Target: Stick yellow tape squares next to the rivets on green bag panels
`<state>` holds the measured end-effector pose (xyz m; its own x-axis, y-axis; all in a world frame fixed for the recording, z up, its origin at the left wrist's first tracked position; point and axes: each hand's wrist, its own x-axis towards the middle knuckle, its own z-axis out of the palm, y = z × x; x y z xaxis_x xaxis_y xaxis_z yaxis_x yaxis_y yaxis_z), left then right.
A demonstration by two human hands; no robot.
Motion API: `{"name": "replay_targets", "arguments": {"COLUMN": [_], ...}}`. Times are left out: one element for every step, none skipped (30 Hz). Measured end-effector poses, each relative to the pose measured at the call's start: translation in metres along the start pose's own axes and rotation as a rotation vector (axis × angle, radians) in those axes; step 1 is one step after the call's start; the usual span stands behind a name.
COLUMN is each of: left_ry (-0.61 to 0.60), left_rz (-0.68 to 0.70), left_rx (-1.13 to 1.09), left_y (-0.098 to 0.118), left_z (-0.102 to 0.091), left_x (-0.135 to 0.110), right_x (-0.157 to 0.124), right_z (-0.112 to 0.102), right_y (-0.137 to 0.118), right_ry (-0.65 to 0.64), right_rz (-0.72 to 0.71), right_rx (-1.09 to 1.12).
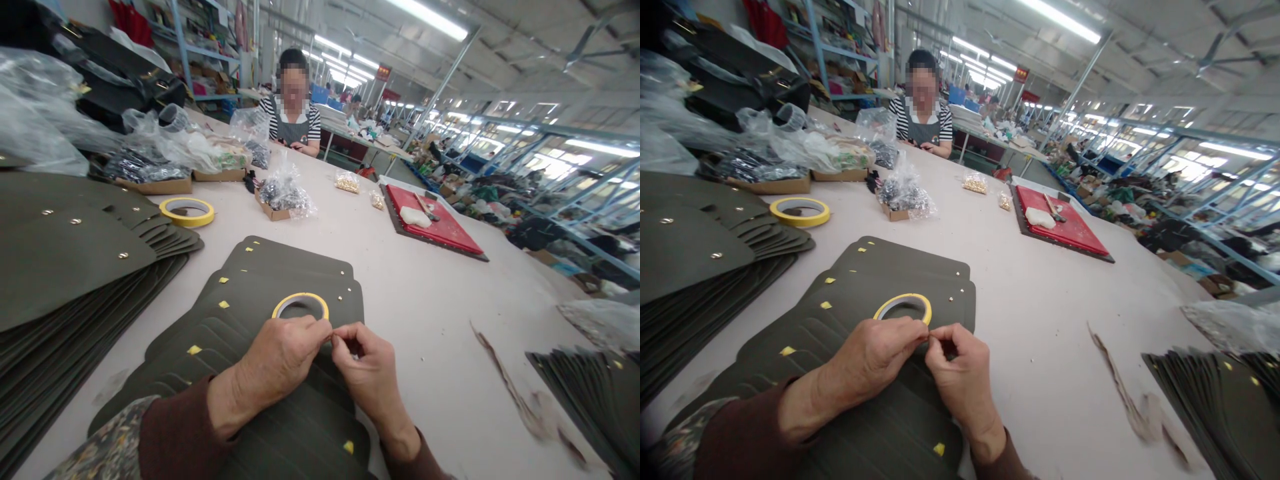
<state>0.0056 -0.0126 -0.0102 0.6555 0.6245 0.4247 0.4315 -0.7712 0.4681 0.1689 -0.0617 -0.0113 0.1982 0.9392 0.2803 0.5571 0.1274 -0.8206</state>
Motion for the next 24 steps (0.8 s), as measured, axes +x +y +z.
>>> {"name": "replay_targets", "arguments": {"left_ry": [0.025,0.039,0.040,0.030,0.007,-0.026,-0.069,-0.116,-0.166,-0.213,-0.252,-0.280,-0.299,-0.312,-0.322,-0.327,-0.329,-0.327,-0.323,-0.315,-0.305,-0.296,-0.292,-0.292], "left_rz": [0.037,0.069,0.088,0.089,0.071,0.036,-0.007,-0.047,-0.077,-0.090,-0.094,-0.091,-0.085,-0.081,-0.080,-0.080,-0.081,-0.082,-0.082,-0.079,-0.076,-0.072,-0.069,-0.065], "left_rx": [-0.010,-0.022,-0.029,-0.025,-0.005,0.030,0.075,0.123,0.165,0.196,0.216,0.228,0.234,0.237,0.238,0.236,0.232,0.229,0.227,0.223,0.219,0.214,0.209,0.204], "left_y": [0.002,0.004,0.005,0.006,0.006,0.005,0.004,0.002,0.001,0.001,0.001,0.001,0.002,0.003,0.003,0.003,0.003,0.003,0.002,0.001,0.000,-0.001,-0.002,-0.002], "left_z": [0.000,0.000,0.000,0.001,0.002,0.003,0.003,0.004,0.004,0.004,0.003,0.003,0.002,0.002,0.001,0.001,0.002,0.002,0.003,0.004,0.004,0.005,0.005,0.006], "left_x": [-0.001,-0.001,-0.001,-0.001,-0.001,0.000,0.001,0.002,0.003,0.005,0.006,0.007,0.007,0.008,0.008,0.008,0.008,0.007,0.007,0.006,0.006,0.006,0.006,0.005], "right_x": [0.002,0.004,0.007,0.009,0.012,0.013,0.014,0.014,0.013,0.012,0.010,0.009,0.008,0.008,0.008,0.008,0.009,0.010,0.011,0.012,0.013,0.014,0.015,0.015], "right_z": [-0.002,-0.005,-0.010,-0.016,-0.022,-0.027,-0.032,-0.036,-0.038,-0.039,-0.038,-0.036,-0.033,-0.031,-0.028,-0.026,-0.025,-0.023,-0.022,-0.021,-0.021,-0.020,-0.019,-0.019], "right_y": [0.000,0.001,0.003,0.006,0.010,0.015,0.019,0.023,0.026,0.029,0.031,0.032,0.033,0.033,0.033,0.032,0.031,0.029,0.028,0.026,0.024,0.023,0.022,0.022], "right_ry": [0.003,0.009,0.006,-0.009,-0.039,-0.085,-0.132,-0.170,-0.193,-0.202,-0.203,-0.202,-0.200,-0.199,-0.199,-0.203,-0.208,-0.213,-0.216,-0.218,-0.217,-0.218,-0.221,-0.225], "right_rz": [0.118,0.232,0.333,0.416,0.481,0.528,0.561,0.577,0.578,0.569,0.553,0.531,0.503,0.469,0.431,0.392,0.352,0.313,0.280,0.251,0.227,0.205,0.190,0.185], "right_rx": [0.087,0.167,0.233,0.278,0.303,0.312,0.310,0.299,0.284,0.261,0.233,0.196,0.151,0.097,0.037,-0.026,-0.087,-0.144,-0.193,-0.236,-0.273,-0.307,-0.337,-0.359]}}
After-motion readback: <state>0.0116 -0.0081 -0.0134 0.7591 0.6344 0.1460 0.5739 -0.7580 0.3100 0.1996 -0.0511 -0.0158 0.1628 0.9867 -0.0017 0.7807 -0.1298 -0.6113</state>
